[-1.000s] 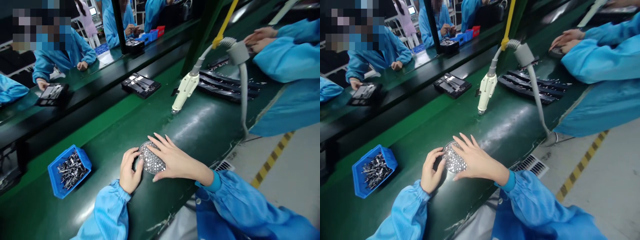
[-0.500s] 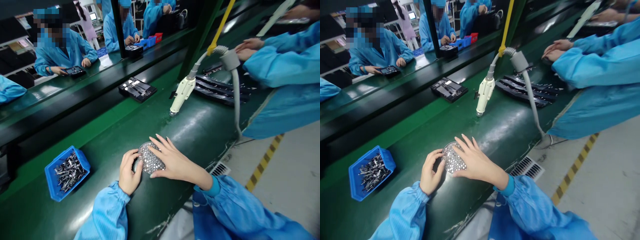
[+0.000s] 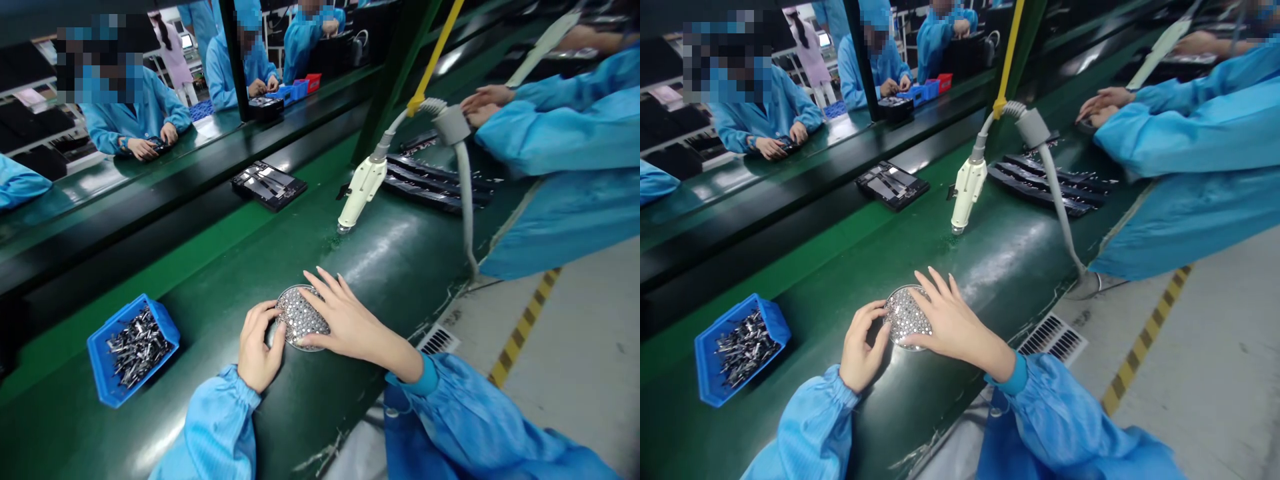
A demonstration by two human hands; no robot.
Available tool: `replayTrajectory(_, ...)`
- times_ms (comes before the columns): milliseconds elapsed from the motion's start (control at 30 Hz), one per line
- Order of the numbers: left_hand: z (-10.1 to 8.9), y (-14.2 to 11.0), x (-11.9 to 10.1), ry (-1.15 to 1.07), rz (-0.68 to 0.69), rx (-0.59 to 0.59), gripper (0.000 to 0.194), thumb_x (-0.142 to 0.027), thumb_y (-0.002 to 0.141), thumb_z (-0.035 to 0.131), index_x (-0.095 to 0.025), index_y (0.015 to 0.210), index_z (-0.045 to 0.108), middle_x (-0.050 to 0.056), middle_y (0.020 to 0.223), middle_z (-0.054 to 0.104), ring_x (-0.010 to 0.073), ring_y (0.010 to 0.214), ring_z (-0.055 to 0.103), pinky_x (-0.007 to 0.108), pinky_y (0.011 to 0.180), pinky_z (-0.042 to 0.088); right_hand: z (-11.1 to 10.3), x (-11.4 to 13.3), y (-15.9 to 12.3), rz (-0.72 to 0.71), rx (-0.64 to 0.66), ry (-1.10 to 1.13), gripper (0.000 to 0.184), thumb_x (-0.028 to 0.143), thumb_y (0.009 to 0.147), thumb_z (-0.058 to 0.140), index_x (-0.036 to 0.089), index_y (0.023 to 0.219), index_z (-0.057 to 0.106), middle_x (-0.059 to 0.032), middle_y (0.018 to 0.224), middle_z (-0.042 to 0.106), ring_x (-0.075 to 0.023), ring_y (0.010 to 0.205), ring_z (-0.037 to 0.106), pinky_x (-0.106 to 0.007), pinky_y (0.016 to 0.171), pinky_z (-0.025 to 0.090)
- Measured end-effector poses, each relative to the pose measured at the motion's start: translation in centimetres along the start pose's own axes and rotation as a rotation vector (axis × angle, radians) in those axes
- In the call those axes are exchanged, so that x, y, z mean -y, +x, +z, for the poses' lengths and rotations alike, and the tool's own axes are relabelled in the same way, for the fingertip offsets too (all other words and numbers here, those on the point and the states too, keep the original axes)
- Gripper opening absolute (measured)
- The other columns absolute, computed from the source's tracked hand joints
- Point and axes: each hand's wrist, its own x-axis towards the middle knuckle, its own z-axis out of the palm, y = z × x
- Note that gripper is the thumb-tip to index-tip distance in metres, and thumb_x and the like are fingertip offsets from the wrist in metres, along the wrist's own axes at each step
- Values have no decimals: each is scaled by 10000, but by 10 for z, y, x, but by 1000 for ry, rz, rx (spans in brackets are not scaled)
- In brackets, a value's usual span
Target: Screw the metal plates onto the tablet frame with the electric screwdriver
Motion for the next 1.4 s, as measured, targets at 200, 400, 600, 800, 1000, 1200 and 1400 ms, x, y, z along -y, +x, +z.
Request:
replayTrajectory(200, 1, -1, 0, -9, -11, 17, 160, -198, 1012, 582, -208, 1164, 630, 86, 1255, 673, 216, 1165, 639, 371, 1005, 541, 7, -5, -8, 0, -26, 2, 912, 755, 909, 642, 107, 1532, 488, -226, 1668, 284, -496, 1544, 204, -786, 1149, 338)
replayTrajectory(400, 2, -3, -1, -32, -17, 23, 160, -191, 1014, 580, -209, 1167, 623, 80, 1263, 665, 209, 1178, 626, 363, 1021, 524, 11, -13, -17, 15, -46, 16, 872, 754, 944, 587, 134, 1546, 469, -214, 1663, 303, -476, 1544, 223, -769, 1155, 347)
replayTrajectory(600, 2, -2, -3, -46, -13, 21, 167, -190, 1019, 578, -202, 1180, 617, 86, 1263, 662, 207, 1169, 626, 354, 1013, 527, 9, -17, -17, 16, -39, 1, 830, 721, 960, 591, 121, 1525, 489, -222, 1656, 313, -475, 1544, 225, -754, 1156, 362)
replayTrajectory(800, 2, -2, -4, -62, -19, 27, 160, -193, 1023, 577, -201, 1176, 621, 92, 1266, 660, 215, 1174, 621, 367, 1019, 524, 5, -14, -5, -41, -116, -15, 607, 580, 1004, 621, 155, 1434, 574, -198, 1631, 368, -464, 1520, 284, -738, 1151, 389)
replayTrajectory(1000, 2, -3, -4, -64, -22, 28, 155, -201, 1027, 569, -197, 1172, 623, 103, 1253, 665, 226, 1167, 626, 383, 1012, 534, 11, -21, 9, -74, -229, -9, 285, 291, 1054, 571, 143, 1271, 681, -185, 1528, 507, -438, 1455, 401, -714, 1126, 449)
replayTrajectory(1200, 2, -3, -5, -78, -33, 33, 171, -193, 1021, 572, -199, 1184, 624, 102, 1262, 663, 223, 1176, 622, 379, 1015, 531, 8, -20, 25, -164, -343, -141, 200, 125, 1019, 552, 119, 1000, 751, -163, 1356, 654, -411, 1323, 547, -679, 1101, 498)
replayTrajectory(1400, 3, -4, -6, -97, -35, 31, 176, -175, 1017, 573, -200, 1186, 618, 90, 1264, 658, 209, 1184, 613, 362, 1031, 514, 3, -13, 32, -235, -358, -294, 279, 37, 987, 481, 114, 880, 726, -172, 1322, 673, -394, 1282, 577, -672, 1097, 502)
